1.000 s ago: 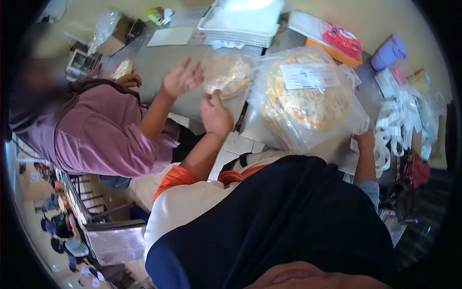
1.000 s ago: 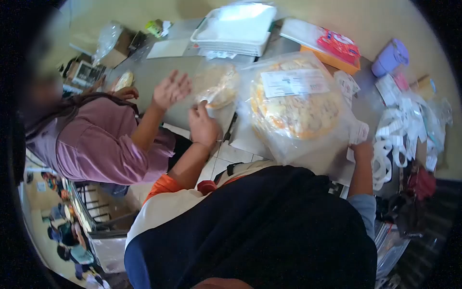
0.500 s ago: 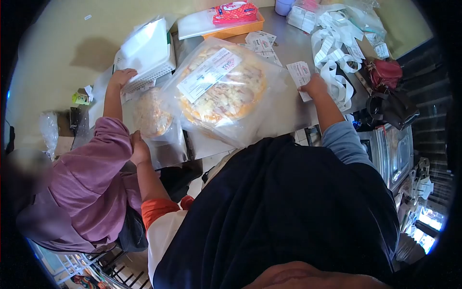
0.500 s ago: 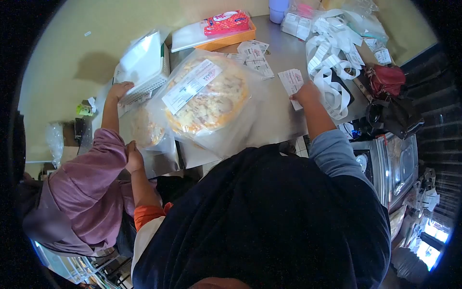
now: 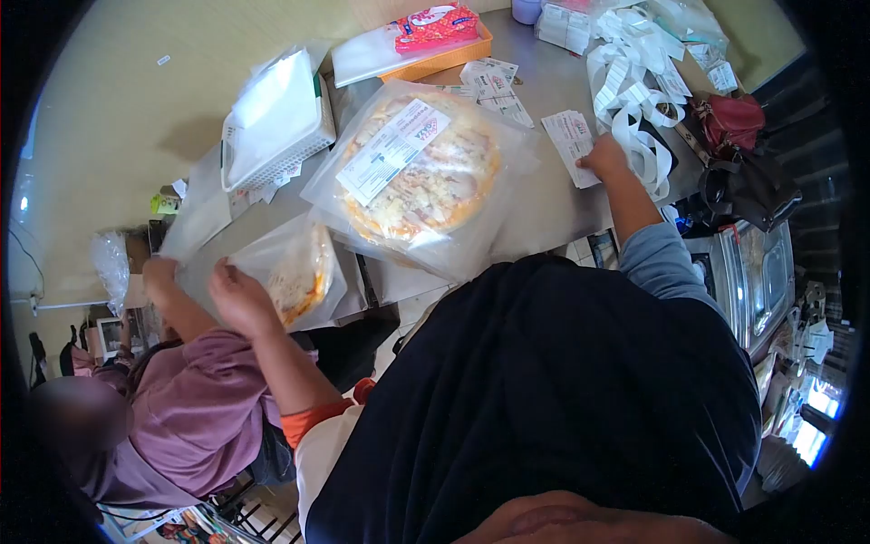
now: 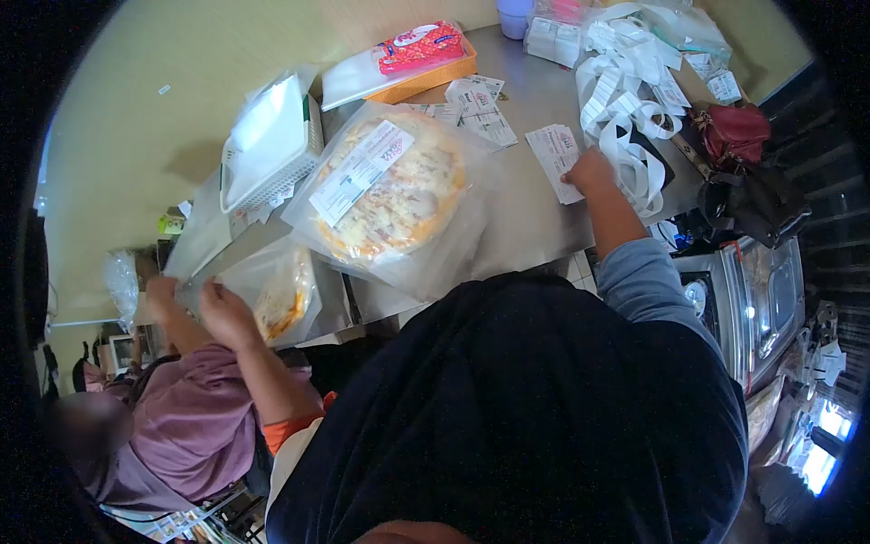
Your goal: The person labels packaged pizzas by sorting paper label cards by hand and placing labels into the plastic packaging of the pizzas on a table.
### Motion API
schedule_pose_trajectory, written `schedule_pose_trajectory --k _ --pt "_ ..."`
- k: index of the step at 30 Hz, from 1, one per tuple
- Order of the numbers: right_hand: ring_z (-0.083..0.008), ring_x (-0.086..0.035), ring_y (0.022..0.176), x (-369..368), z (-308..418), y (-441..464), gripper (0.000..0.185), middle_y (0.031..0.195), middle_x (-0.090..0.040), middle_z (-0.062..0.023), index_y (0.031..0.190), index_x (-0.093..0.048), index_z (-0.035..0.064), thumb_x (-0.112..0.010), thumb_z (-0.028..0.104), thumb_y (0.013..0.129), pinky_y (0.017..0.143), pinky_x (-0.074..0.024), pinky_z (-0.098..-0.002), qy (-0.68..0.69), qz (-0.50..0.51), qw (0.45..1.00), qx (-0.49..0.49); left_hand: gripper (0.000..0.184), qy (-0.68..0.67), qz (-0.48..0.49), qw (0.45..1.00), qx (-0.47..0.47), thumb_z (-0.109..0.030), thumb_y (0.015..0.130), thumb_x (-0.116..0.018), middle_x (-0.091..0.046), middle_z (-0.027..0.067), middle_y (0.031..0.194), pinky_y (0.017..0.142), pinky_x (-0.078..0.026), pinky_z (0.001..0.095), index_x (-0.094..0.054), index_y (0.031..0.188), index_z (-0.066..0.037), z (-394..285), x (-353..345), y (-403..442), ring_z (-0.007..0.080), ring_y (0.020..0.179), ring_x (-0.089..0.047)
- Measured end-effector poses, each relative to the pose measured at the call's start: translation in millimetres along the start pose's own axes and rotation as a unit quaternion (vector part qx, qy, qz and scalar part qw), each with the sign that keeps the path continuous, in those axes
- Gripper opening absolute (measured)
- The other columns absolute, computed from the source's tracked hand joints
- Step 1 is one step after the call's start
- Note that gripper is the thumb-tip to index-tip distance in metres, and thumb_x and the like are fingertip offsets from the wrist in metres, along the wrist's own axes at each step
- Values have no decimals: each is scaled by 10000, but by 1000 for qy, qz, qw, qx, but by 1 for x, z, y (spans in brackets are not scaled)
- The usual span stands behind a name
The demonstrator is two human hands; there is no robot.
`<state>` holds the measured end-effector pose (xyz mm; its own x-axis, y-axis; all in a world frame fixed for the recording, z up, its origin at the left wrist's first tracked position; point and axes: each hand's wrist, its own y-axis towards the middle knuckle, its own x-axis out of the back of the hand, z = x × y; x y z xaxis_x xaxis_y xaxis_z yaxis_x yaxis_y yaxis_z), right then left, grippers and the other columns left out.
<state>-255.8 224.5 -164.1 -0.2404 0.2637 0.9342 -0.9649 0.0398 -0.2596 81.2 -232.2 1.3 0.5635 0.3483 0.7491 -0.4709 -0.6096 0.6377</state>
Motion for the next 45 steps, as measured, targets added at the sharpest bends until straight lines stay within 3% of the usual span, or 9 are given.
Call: schedule_pose_trajectory --k 5,9,14,20,23,26,31,38,45 --pt "-342 -580 971 1 -10 6 633 1032 -591 -205 1018 -521 -40 -828 253 550 828 -461 -397 65 37 997 35 212 -58 -29 997 -33 -60 850 -459 -603 120 814 710 -450 281 -607 982 13 -16 85 34 189 753 -564" --pt "-336 -584 951 18 -1 -12 544 1021 -589 -211 1005 -551 -24 -779 269 607 831 -457 -398 38 2 999 39 190 -260 -28 962 78 -108 887 -493 -588 39 814 712 -426 231 -607 969 19 -73 148 59 112 767 -523" --pt "-340 -603 856 18 -7 -18 319 933 -615 -185 913 -614 19 -655 287 746 778 -461 -412 7 -59 992 113 242 -271 29 953 132 -115 883 -437 -595 13 830 604 -415 213 -604 1029 -17 -122 166 106 90 672 -512" --pt "-275 -619 752 47 -19 -7 263 786 -637 -103 909 -632 28 -614 266 797 680 -474 -370 192 25 960 202 231 -52 11 998 -29 -48 842 -444 -632 108 829 704 -462 298 -602 1009 -31 -200 136 84 196 766 -604" --pt "-174 -610 659 96 -5 -27 259 755 -638 -74 890 -626 -6 -613 238 804 628 -465 -296 512 186 823 161 150 -29 -17 985 -169 -28 826 -512 -621 159 835 672 -488 350 -621 930 -34 -217 104 45 317 758 -606" --pt "-108 -584 623 156 21 -59 258 785 -636 -71 881 -626 -27 -618 220 806 603 -449 -251 605 346 708 113 175 21 14 980 -198 -46 786 -559 -588 116 770 569 -475 396 -599 946 -102 -248 93 0 317 668 -589" --pt "-143 -592 689 200 60 -110 275 814 -650 -100 936 -643 -30 -620 212 807 653 -452 -266 382 544 695 274 182 -6 -1 989 -151 -41 773 -576 -584 105 741 535 -470 384 -598 945 -92 -261 85 -25 303 630 -583" --pt "-192 -627 751 142 132 -161 322 823 -643 -97 1017 -601 -14 -525 270 885 684 -492 -310 330 664 654 151 168 4 51 990 -129 -20 784 -564 -617 131 812 614 -489 369 -609 938 -66 -265 96 -34 314 720 -608" --pt "-139 -517 552 124 150 -179 250 713 -585 -47 961 -569 89 -501 316 882 423 -318 -266 577 603 550 -13 253 11 77 981 -175 -45 779 -597 -554 120 731 530 -451 382 -575 1031 -51 -253 103 -47 304 619 -562"
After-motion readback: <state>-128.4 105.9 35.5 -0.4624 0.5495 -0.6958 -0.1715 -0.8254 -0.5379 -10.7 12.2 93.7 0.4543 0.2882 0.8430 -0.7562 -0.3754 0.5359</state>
